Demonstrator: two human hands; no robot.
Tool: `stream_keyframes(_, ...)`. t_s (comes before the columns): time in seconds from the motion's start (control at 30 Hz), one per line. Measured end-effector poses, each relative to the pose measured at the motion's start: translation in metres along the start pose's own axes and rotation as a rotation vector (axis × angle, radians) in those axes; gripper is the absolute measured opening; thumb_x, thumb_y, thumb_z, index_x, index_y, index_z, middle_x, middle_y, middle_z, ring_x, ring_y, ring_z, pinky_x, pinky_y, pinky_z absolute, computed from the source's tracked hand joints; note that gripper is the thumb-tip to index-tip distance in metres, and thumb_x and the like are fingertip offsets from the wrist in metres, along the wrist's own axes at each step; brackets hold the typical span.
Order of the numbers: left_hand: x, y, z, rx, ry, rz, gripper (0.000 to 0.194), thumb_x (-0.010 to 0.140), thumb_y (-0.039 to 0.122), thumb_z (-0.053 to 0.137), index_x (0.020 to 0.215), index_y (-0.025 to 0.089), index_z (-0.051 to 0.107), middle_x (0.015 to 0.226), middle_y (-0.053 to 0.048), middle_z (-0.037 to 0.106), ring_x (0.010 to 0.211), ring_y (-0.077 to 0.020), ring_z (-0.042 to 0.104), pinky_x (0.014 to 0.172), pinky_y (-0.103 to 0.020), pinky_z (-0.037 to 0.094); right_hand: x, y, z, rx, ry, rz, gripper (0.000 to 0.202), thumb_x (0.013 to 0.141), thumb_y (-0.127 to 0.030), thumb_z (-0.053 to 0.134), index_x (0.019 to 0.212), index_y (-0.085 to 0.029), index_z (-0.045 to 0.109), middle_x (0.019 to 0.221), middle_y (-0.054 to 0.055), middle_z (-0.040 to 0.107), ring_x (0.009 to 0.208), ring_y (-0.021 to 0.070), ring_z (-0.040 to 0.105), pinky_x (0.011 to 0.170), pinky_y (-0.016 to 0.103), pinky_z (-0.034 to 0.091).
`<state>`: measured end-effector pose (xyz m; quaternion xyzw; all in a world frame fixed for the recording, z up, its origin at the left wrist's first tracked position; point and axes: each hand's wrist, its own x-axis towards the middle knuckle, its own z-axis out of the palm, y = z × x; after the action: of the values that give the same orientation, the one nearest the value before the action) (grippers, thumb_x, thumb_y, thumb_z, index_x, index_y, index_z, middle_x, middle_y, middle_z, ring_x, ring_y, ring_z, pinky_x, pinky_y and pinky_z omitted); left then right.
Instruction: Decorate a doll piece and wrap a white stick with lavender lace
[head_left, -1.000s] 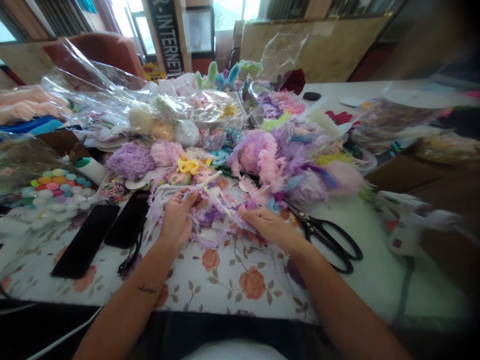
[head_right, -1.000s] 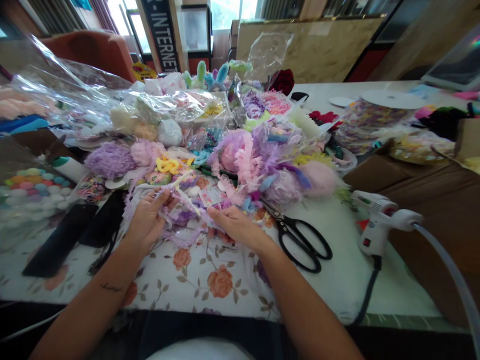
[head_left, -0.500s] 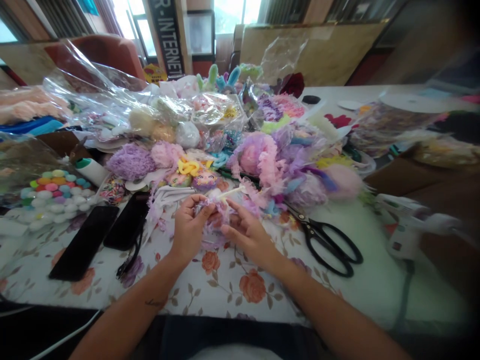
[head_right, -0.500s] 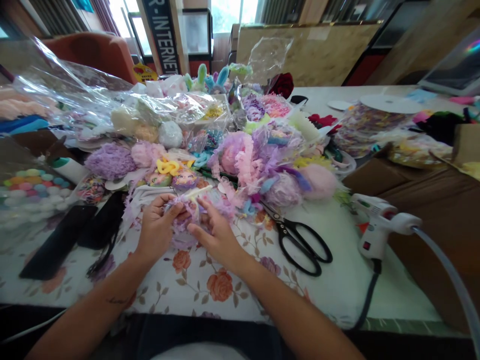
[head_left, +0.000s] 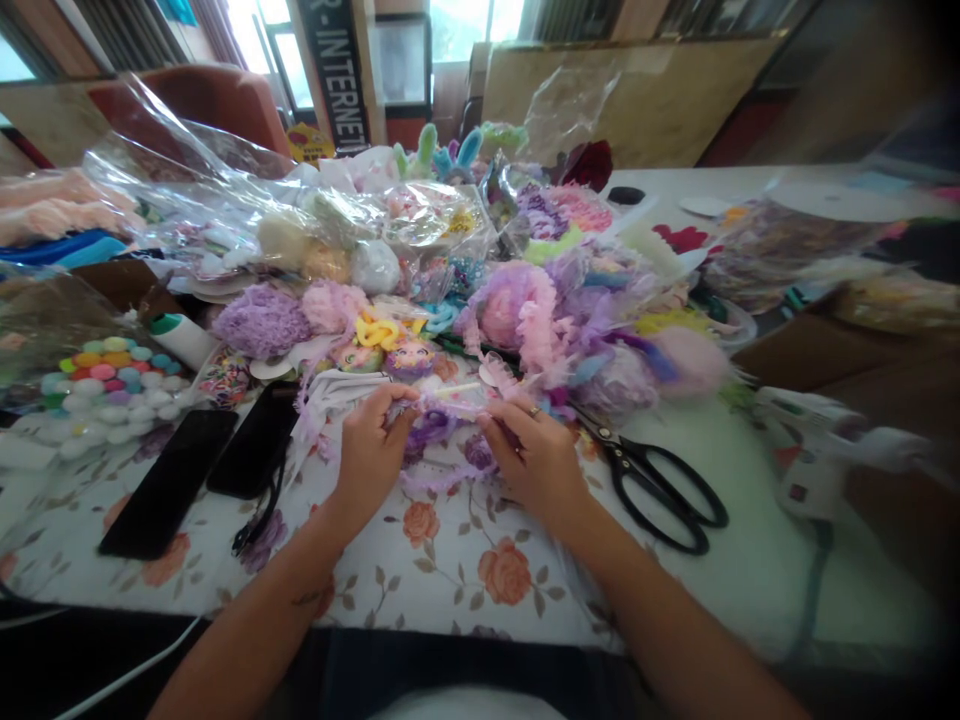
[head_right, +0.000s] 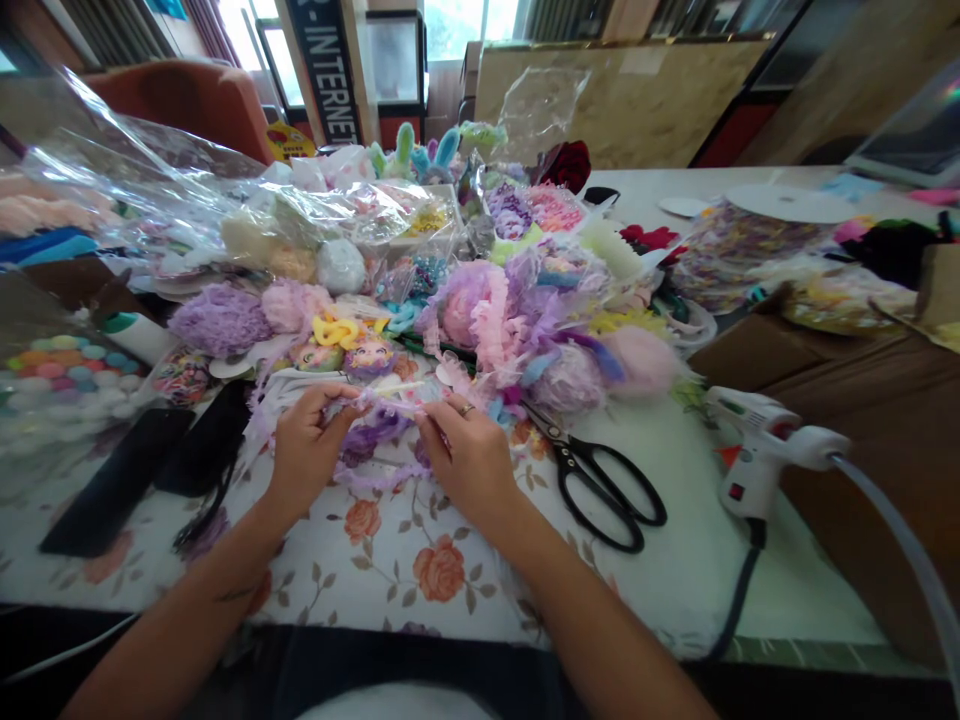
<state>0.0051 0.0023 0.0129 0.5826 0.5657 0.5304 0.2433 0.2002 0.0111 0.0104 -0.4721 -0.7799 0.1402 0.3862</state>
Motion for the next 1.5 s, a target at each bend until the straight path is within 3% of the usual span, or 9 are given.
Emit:
stream_keyframes(0.17,0.004,-0.006,-0.001,0.08,-0.231,0.235,0.021,0.085,0.016,0.052,0.09,0.025,0.07,0.098,-0.006,0.071,0.099,-0.0228,0.061,0.093,-0.033,0.042,0.002,-0.003,-0.005,0.073,-0.059,0.004,0.027,0.093,-0.032,0.048,0.072,-0.021,0.06,0.073,0.004,0.056,0.064,0.0154,0.051,0.063,0.028,0.04)
stream_keyframes(0.33,0.004,0.0,0.0,0.014,-0.43,0.279,0.025,0.085,0.013,0.047,0.086,0.024,0.07,0.096,-0.007,0.071,0.096,-0.0221,0.061,0.09,-0.034,0.044,0.01,-0.004,-0.015,0.235,-0.102,0.123,0.029,0.089,-0.035,0.052,0.064,-0.019,0.054,0.065,0.001,0.049,0.063,0.0145,0.046,0.061,0.028,0.037)
stream_keyframes(0.53,0.003,0.01,-0.005,-0.208,-0.534,0.003,0.012,0.08,0.013,0.061,0.078,0.021,0.069,0.089,-0.005,0.072,0.088,-0.0188,0.065,0.081,-0.028,0.047,0.015,0.007,-0.016,0.716,-0.241,0.58,0.042,0.081,-0.051,0.06,0.059,-0.02,0.042,0.053,-0.006,0.033,0.047,0.0083,0.03,0.045,0.024,0.024)
stream_keyframes(0.67,0.002,0.009,-0.007,-0.46,-0.603,-0.23,0.01,0.069,0.02,0.077,0.076,0.018,0.069,0.086,-0.006,0.071,0.082,-0.0173,0.064,0.071,-0.025,0.049,0.01,0.006,-0.008,0.93,-0.38,0.7,0.04,0.073,-0.055,0.066,0.064,-0.019,0.049,0.054,-0.007,0.038,0.045,0.0073,0.033,0.043,0.022,0.024)
stream_keyframes(0.87,0.003,0.009,-0.001,-0.744,-0.499,-0.454,0.025,0.06,0.021,0.083,0.064,0.015,0.059,0.075,-0.002,0.065,0.064,-0.011,0.059,0.059,-0.021,0.046,0.004,-0.012,0.0,0.934,-0.631,0.608,0.03,0.079,-0.043,0.06,0.065,-0.018,0.053,0.052,-0.006,0.046,0.04,0.0053,0.033,0.039,0.02,0.023)
stream_keyframes(1.03,0.006,0.004,0.002,-0.661,-0.365,-0.445,0.025,0.069,0.023,0.076,0.07,0.017,0.053,0.068,0.002,0.062,0.064,-0.0097,0.058,0.062,-0.02,0.045,0.005,-0.011,0.001,0.928,-0.503,0.595,0.025,0.089,-0.044,0.049,0.085,-0.02,0.056,0.067,-0.002,0.06,0.041,0.0065,0.043,0.036,0.019,0.028)
stream_keyframes(1.13,0.005,0.0,0.004,-0.562,-0.362,-0.408,0.023,0.074,0.025,0.072,0.089,0.018,0.055,0.073,0.003,0.062,0.068,-0.0103,0.059,0.068,-0.023,0.047,0.005,-0.008,0.001,0.848,-0.5,0.516,0.039,0.093,-0.048,0.041,0.075,-0.019,0.058,0.056,-0.003,0.055,0.04,0.0074,0.042,0.037,0.021,0.029)
stream_keyframes(1.23,0.005,-0.001,0.006,-0.52,-0.375,-0.428,0.031,0.076,0.024,0.068,0.105,0.019,0.058,0.082,0.001,0.064,0.069,-0.011,0.058,0.067,-0.023,0.046,0.005,-0.008,0.0,0.803,-0.538,0.458,0.038,0.089,-0.051,0.051,0.07,-0.018,0.055,0.054,-0.004,0.052,0.04,0.0066,0.04,0.038,0.021,0.027)
stream_keyframes(1.5,0.011,0.002,0.0,-0.741,-0.261,-0.618,0.012,0.075,0.016,0.06,0.086,0.015,0.065,0.065,0.002,0.054,0.055,-0.0082,0.044,0.048,-0.019,0.036,0.009,-0.004,-0.012,0.785,-0.671,0.531,0.029,0.083,-0.043,0.063,0.074,-0.016,0.058,0.055,-0.005,0.055,0.038,0.0038,0.039,0.035,0.017,0.025)
